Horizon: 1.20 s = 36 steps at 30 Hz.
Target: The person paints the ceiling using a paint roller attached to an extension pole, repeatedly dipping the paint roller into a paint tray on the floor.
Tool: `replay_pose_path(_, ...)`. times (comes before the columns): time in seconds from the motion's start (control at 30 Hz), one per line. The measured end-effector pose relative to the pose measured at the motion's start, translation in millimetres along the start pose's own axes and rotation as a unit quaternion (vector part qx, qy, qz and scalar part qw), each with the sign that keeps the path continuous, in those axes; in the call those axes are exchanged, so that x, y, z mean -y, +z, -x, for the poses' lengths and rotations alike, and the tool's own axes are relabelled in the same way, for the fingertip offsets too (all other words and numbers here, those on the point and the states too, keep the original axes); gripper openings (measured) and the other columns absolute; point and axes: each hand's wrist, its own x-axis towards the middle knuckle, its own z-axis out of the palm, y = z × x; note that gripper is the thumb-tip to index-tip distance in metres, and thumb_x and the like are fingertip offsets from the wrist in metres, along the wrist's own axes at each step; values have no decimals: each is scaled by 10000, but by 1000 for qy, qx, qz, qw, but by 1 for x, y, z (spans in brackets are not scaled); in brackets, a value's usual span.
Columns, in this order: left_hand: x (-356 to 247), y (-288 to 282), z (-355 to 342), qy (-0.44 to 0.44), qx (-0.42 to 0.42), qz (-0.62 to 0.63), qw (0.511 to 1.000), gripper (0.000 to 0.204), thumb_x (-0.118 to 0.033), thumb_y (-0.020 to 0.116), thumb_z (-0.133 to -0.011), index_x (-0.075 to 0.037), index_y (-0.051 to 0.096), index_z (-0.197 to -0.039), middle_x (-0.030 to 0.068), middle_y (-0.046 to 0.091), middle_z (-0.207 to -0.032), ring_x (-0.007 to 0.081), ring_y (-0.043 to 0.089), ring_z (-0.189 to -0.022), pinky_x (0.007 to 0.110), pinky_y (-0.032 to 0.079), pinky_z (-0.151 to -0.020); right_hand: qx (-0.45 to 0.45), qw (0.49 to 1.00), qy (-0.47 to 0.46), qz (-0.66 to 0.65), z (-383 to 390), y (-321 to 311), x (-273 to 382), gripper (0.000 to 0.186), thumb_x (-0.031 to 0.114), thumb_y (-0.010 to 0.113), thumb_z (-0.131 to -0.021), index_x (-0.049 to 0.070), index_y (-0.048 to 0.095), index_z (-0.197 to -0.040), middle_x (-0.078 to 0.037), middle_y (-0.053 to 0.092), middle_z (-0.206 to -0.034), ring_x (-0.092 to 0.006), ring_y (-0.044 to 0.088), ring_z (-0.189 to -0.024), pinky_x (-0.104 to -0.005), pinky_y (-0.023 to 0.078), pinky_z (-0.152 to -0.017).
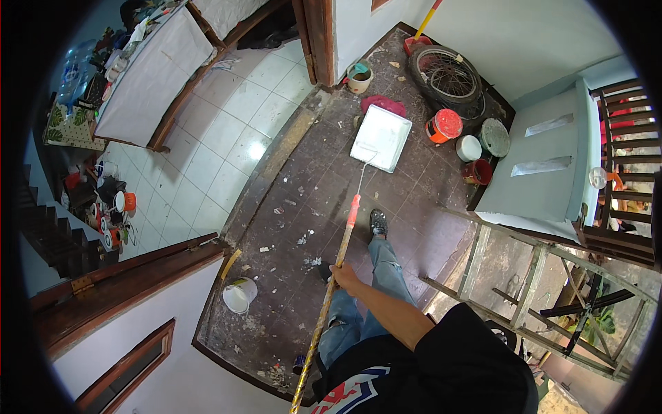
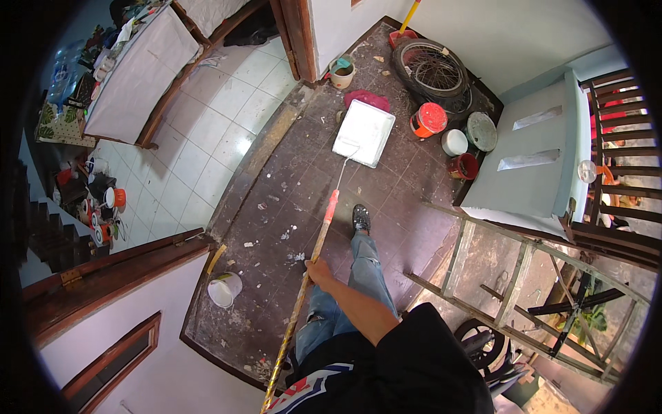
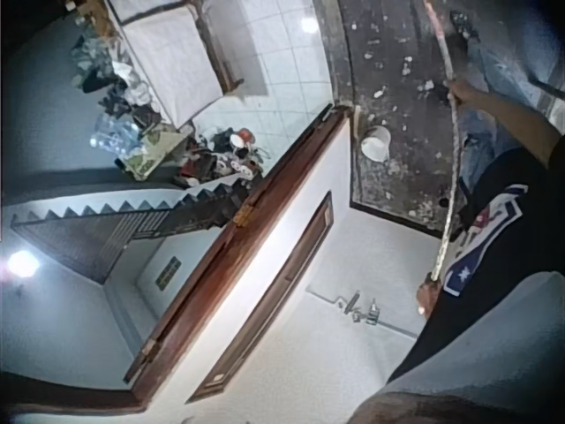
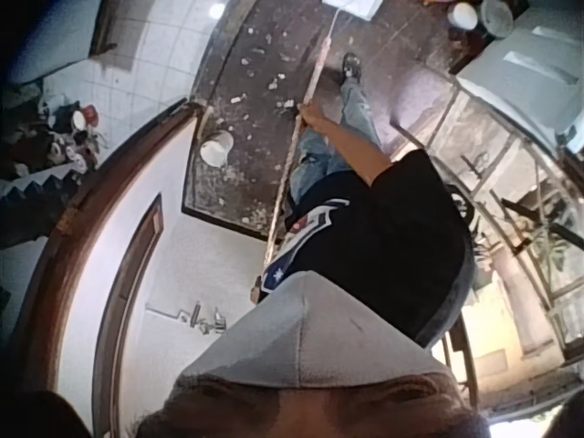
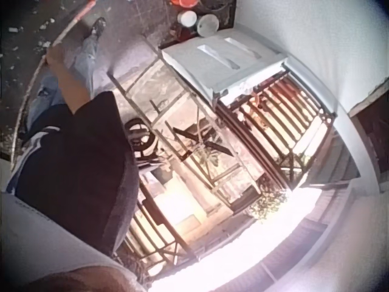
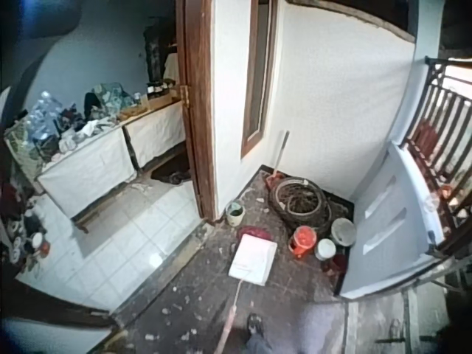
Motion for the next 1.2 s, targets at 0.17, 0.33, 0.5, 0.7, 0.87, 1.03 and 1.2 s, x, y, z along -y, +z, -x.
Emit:
replay_pose_path(0.17,0,-18,7,-52,49,68,995,283,-471,634,-903,-213,683,-1009,150,699,-739,419,672,-674,552,507,-598,0,997,23,71,4,25,-15,385,304,595,-976,-24,515,-1161,-182,677,-929,-281,707,-676,-428,573,-526)
replay_pose_path(0.33,-28,-75,-55,-80,94,146,982,283,-492,671,-879,-228,695,-978,126,695,-713,398,667,-640,529,501,-559,-24,998,4,62,-28,9,-3,314,287,596,-988,-17,575,-1061,-150,656,-767,-284,693,-627,-420,515,-471)
replay_pose_path(0.5,-59,-142,-122,-121,151,213,958,285,-514,707,-855,-244,707,-947,101,690,-687,377,663,-606,506,495,-519,-22,1000,-1,-5,-76,-7,36,273,271,572,-1002,1,538,-1027,-167,656,-715,-300,694,-564,-411,543,-423)
replay_pose_path(0.7,-94,-155,-165,-81,72,242,964,257,-462,660,-907,-231,717,-1003,131,689,-684,396,661,-609,540,519,-551,-7,998,-49,-25,-87,-45,88,270,276,544,-1012,8,516,-1019,-153,640,-753,-295,704,-614,-411,578,-477)
replay_pose_path(0.87,-70,-118,-129,-85,132,232,960,299,-474,644,-900,-227,709,-1055,139,692,-731,392,665,-679,544,527,-613,4,998,-42,-38,-48,-43,69,259,280,524,-1020,33,474,-1079,-138,644,-804,-283,705,-629,-414,592,-536)
replay_pose_path(1.03,-52,-135,-93,-147,305,205,918,290,-439,580,-935,-210,674,-1086,177,707,-801,440,676,-753,581,518,-671,22,999,-22,-10,5,-30,29,263,281,531,-1020,44,458,-1106,-136,642,-821,-280,708,-655,-404,589,-559)
replay_pose_path(1.2,-37,-136,-52,-148,340,177,912,266,-378,560,-950,-208,657,-1130,194,705,-787,464,675,-731,589,515,-659,24,1000,3,-10,9,-17,-35,277,283,532,-1022,45,457,-1142,-145,642,-819,-287,709,-660,-411,581,-568)
